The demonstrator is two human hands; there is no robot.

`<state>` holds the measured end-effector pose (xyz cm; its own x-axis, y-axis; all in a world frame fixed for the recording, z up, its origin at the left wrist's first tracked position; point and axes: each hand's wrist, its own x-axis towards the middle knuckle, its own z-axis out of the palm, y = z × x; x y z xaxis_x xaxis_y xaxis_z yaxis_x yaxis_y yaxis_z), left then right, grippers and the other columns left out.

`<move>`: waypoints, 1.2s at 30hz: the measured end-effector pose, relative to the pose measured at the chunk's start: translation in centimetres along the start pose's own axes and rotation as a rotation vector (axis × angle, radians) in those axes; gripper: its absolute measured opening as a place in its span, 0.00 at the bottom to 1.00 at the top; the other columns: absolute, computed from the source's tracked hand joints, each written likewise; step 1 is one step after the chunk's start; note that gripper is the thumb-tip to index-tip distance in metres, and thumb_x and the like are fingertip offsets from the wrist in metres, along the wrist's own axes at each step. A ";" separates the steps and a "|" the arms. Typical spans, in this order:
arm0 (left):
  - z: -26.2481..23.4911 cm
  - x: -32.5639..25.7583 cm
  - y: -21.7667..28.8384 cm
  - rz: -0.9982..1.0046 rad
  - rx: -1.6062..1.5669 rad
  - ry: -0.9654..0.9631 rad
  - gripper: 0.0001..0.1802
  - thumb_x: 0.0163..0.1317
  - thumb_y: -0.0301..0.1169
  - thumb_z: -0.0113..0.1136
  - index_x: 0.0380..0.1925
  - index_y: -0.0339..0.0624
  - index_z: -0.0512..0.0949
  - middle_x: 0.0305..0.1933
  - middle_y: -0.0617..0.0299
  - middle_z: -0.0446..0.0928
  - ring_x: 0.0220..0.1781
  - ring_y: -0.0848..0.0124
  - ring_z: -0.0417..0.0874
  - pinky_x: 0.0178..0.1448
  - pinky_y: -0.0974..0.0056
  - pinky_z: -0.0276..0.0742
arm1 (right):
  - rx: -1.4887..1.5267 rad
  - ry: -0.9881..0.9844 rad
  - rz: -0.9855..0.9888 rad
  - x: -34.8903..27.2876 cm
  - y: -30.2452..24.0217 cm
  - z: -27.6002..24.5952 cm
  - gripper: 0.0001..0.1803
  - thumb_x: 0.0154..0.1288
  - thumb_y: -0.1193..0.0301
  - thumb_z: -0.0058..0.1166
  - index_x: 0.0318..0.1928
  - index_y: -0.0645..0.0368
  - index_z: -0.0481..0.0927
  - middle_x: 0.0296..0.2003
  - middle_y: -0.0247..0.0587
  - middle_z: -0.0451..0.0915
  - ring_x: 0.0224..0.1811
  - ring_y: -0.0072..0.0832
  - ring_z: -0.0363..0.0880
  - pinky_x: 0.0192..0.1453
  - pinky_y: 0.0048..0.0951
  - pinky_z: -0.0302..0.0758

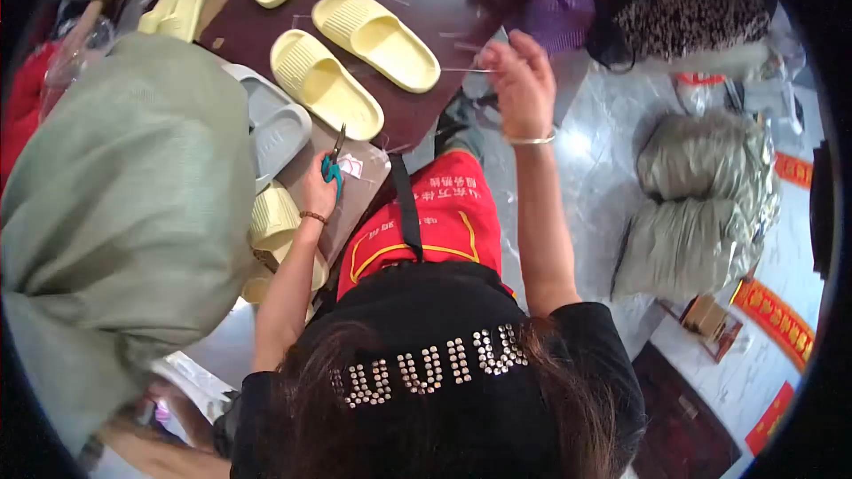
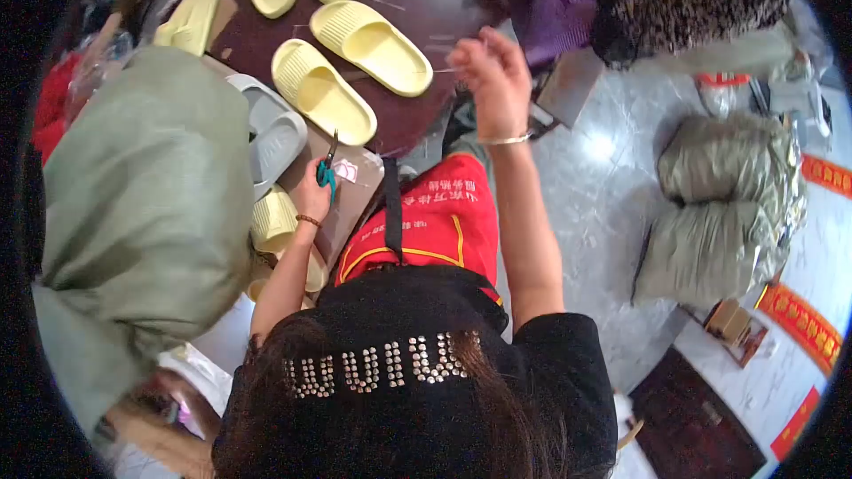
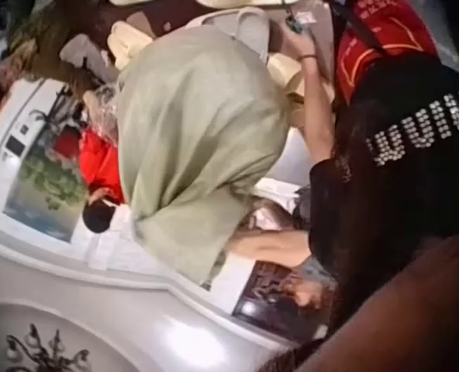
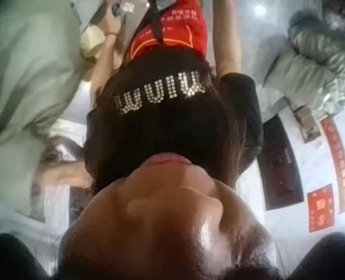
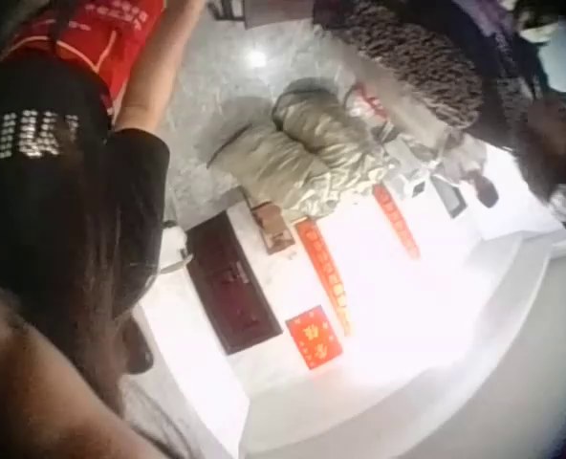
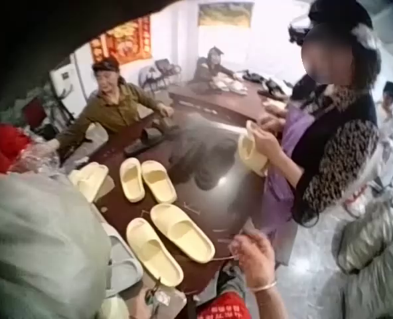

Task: Inspecting and trimming plastic sandals to remove excess material.

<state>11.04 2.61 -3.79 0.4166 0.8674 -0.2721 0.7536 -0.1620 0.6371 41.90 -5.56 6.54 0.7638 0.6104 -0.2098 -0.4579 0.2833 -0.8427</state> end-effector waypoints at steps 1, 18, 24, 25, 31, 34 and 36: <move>-0.4 -0.1 -0.2 -0.015 -0.016 0.013 0.23 0.46 0.26 0.60 0.45 0.41 0.69 0.36 0.51 0.75 0.38 0.61 0.77 0.43 0.61 0.70 | 0.039 -0.024 0.072 -0.8 0.8 1.3 0.16 0.57 0.75 0.49 0.47 0.65 0.65 0.37 0.48 0.76 0.37 0.32 0.77 0.44 0.30 0.74; -5.9 -5.9 8.2 0.071 -0.228 0.384 0.30 0.46 0.26 0.61 0.52 0.40 0.64 0.37 0.57 0.75 0.37 0.69 0.74 0.44 0.67 0.69 | -1.071 -1.427 0.130 -9.9 16.9 6.0 0.17 0.55 0.66 0.48 0.44 0.60 0.73 0.35 0.43 0.77 0.34 0.34 0.76 0.38 0.32 0.73; -3.4 -2.8 3.7 -0.153 -0.376 0.070 0.29 0.48 0.29 0.58 0.53 0.43 0.62 0.42 0.51 0.71 0.45 0.62 0.72 0.52 0.61 0.65 | -1.237 -1.645 0.068 -2.7 14.6 4.1 0.18 0.52 0.62 0.50 0.41 0.59 0.76 0.39 0.43 0.77 0.40 0.36 0.76 0.42 0.32 0.72; -2.6 -2.8 0.8 -0.173 -0.267 0.044 0.32 0.49 0.29 0.58 0.55 0.45 0.58 0.42 0.53 0.70 0.45 0.65 0.71 0.52 0.63 0.64 | -1.212 -1.405 0.207 -1.7 12.7 4.7 0.18 0.51 0.62 0.51 0.40 0.60 0.76 0.39 0.44 0.77 0.41 0.36 0.75 0.43 0.32 0.71; -5.2 -3.9 1.9 -0.095 -0.175 0.128 0.29 0.41 0.25 0.63 0.48 0.43 0.67 0.39 0.51 0.74 0.40 0.59 0.74 0.47 0.61 0.69 | -1.179 -0.527 -0.122 5.2 15.6 4.6 0.25 0.44 0.59 0.57 0.42 0.62 0.74 0.42 0.47 0.75 0.46 0.39 0.73 0.46 0.34 0.69; -5.7 -3.4 2.9 -0.093 -0.164 0.173 0.29 0.40 0.24 0.64 0.47 0.43 0.68 0.38 0.51 0.75 0.39 0.58 0.75 0.45 0.61 0.69 | -1.426 -0.590 0.075 3.4 13.6 10.4 0.31 0.43 0.54 0.57 0.46 0.61 0.72 0.45 0.48 0.73 0.49 0.41 0.70 0.50 0.40 0.67; -6.3 -3.7 3.5 -0.067 -0.168 0.180 0.27 0.41 0.23 0.63 0.46 0.43 0.68 0.36 0.49 0.75 0.38 0.58 0.75 0.42 0.59 0.70 | -1.654 -0.647 0.317 1.6 14.0 12.7 0.34 0.44 0.51 0.57 0.48 0.61 0.70 0.47 0.48 0.71 0.52 0.42 0.67 0.53 0.44 0.64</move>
<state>8.96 1.77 4.01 0.2603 0.9458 -0.1943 0.6748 -0.0343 0.7372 30.95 8.75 0.70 0.2819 0.7652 -0.5788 0.6530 -0.5950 -0.4686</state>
